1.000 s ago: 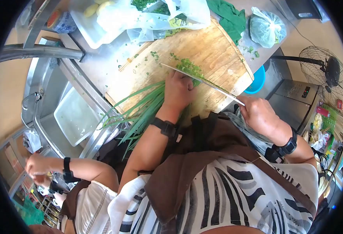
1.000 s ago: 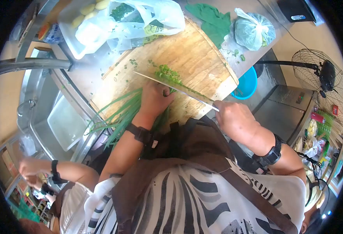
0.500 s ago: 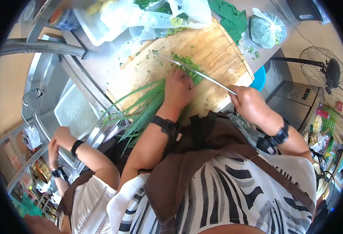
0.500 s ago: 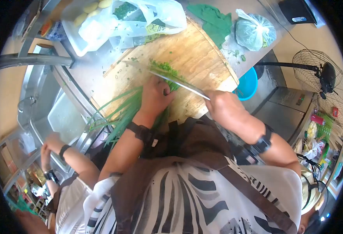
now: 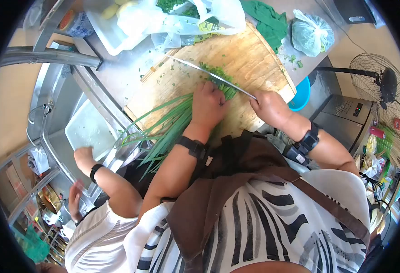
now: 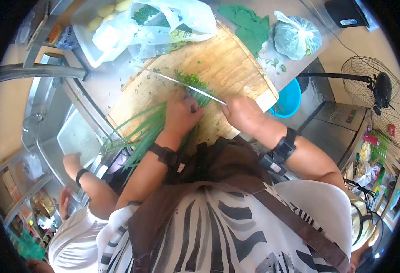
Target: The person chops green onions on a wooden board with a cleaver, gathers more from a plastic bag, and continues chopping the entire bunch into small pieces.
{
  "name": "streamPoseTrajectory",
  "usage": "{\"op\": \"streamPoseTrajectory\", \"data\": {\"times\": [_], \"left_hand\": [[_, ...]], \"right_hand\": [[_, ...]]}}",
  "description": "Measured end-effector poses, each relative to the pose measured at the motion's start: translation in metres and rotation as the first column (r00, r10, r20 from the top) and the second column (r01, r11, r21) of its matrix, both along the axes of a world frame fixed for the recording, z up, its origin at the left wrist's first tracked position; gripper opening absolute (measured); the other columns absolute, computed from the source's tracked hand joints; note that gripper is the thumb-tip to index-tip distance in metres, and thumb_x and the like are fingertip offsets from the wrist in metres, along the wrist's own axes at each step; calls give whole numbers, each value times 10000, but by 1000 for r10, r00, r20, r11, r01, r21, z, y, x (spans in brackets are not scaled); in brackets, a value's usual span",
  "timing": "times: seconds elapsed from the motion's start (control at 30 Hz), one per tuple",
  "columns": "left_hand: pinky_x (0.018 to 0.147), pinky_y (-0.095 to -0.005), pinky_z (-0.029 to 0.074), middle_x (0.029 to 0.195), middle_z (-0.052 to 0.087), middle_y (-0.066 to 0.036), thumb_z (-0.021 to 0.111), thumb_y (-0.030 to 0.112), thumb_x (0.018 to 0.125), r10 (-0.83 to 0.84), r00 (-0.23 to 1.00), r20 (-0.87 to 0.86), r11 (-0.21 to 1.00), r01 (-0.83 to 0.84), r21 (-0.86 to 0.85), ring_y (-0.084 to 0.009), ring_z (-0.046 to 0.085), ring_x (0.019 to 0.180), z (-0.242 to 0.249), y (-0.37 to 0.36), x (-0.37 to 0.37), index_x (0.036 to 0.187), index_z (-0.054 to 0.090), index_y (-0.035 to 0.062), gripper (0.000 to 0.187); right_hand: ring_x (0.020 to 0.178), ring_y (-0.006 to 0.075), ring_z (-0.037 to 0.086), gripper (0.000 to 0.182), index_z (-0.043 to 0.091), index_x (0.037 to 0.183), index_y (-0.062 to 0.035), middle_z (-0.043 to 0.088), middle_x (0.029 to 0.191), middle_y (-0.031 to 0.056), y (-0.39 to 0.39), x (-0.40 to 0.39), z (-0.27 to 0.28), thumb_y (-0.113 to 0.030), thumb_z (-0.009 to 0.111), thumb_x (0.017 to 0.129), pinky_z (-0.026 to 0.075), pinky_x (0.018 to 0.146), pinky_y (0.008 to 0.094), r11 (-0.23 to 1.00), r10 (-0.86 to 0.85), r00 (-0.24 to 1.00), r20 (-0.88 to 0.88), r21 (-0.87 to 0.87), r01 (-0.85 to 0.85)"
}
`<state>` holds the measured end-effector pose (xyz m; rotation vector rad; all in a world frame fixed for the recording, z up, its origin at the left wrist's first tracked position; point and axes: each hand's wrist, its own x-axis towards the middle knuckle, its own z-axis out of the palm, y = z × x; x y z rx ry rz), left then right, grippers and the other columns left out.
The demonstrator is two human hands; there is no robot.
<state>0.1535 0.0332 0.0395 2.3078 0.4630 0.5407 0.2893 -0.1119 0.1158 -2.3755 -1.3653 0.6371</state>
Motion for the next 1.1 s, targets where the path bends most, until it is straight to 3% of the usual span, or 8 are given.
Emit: {"op": "streamPoseTrajectory", "data": {"times": [0.17,0.23,0.27,0.37,0.5,0.73,0.9,1.1], "left_hand": [[699,-423,435,808,530,-90,760,144,557,5,1000,10,1000,-5,-14,-313,520,832,-12,0,1,537,523,107,240],[700,-419,433,811,526,-87,759,134,553,15,995,98,1000,-17,24,-307,519,827,-13,2,3,534,513,108,248],[699,-418,433,811,524,-87,753,120,556,10,994,107,1000,-12,19,-303,517,823,-13,2,3,539,515,105,239],[699,-421,434,814,521,-87,746,108,562,10,995,102,1000,-8,-18,-302,516,820,-10,2,4,545,522,100,225],[702,-417,432,822,519,-85,744,109,567,27,998,56,999,-26,-20,-300,513,821,-8,-1,4,550,528,99,217],[708,-416,429,804,519,-104,792,125,570,-18,1000,13,1000,18,13,-316,513,807,-1,3,1,578,545,105,248],[701,-416,427,806,522,-101,790,110,567,18,998,57,1000,-18,-6,-316,518,809,-8,-1,0,575,544,102,246],[691,-402,427,806,507,-81,758,117,561,9,995,97,1000,-6,-24,-294,517,826,-9,-1,0,562,537,111,221]], "right_hand": [[698,424,595,141,630,908,-3,610,731,232,-26,-3,60,-133,591,869,481,618,468,996,-26,999,-21,-83,24],[699,420,599,143,634,945,-6,615,737,226,-37,-2,79,-117,590,866,480,618,471,962,15,999,-52,-272,-29],[699,420,599,143,634,945,-6,615,737,226,-40,-4,81,-117,590,866,480,618,471,961,15,999,-53,-275,-29],[698,419,601,120,622,912,-5,611,725,227,-38,-4,78,-108,584,864,478,612,479,952,24,999,-30,-303,-32],[694,430,596,135,578,814,-1,597,696,237,-5,-3,3,-127,581,863,471,600,495,985,29,1000,3,-172,-28],[699,433,591,156,596,839,7,596,709,243,8,6,9,-146,585,868,473,619,490,998,30,999,20,-51,-29],[717,429,590,130,614,876,3,597,745,249,-29,-2,80,-122,580,868,477,633,480,973,22,999,-38,-229,-30],[698,430,596,131,605,841,0,599,716,246,-26,-6,53,-125,575,869,481,624,491,943,30,999,-27,-332,-37]]}}
